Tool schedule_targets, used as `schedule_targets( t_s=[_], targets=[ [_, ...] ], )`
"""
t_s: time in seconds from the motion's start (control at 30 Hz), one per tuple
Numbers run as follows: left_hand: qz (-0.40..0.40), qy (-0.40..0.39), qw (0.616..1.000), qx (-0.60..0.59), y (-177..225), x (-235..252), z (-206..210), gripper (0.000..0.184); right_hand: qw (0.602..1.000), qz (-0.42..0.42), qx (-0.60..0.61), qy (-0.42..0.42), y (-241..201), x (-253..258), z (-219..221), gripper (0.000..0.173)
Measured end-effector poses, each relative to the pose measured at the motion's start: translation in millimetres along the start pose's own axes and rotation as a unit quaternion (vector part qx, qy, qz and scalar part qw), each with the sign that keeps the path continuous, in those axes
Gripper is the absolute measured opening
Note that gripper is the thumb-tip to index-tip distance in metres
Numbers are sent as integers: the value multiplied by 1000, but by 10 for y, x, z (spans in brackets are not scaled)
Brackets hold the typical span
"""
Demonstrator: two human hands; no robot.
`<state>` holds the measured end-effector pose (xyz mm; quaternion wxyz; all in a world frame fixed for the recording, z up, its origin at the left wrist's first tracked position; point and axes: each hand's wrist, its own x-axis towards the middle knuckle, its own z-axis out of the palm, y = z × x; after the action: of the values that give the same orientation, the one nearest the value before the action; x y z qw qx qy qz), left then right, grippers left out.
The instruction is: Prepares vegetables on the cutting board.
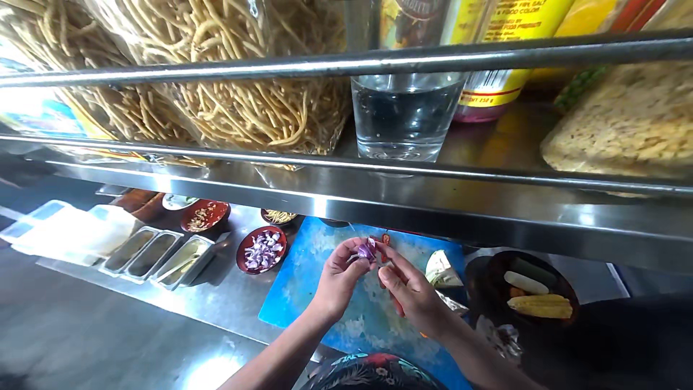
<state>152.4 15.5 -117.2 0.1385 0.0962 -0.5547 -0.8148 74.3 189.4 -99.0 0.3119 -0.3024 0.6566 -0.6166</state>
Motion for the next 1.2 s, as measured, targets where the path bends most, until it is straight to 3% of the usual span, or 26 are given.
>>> schedule_targets(
  t_s=[0.33,0.63,0.8,0.93,1.2],
  targets=[
    [54,40,995,70,18,-43,39,36,996,-21,-80,28,92,7,76,51],
    [47,29,998,8,-31,3,-34,23,999,-24,-3,29,86,28,34,45],
    [-8,57,995,-80,44,13,3,37,998,-9,42,46,61,10,-3,45],
    [-61,83,985,-136,110,34,35,34,996,9,83,34,27,-18,-27,44],
    [-132,99,977,-137,138,65,26,38,991,51,109,61,-50,7,-312,37]
  ],
)
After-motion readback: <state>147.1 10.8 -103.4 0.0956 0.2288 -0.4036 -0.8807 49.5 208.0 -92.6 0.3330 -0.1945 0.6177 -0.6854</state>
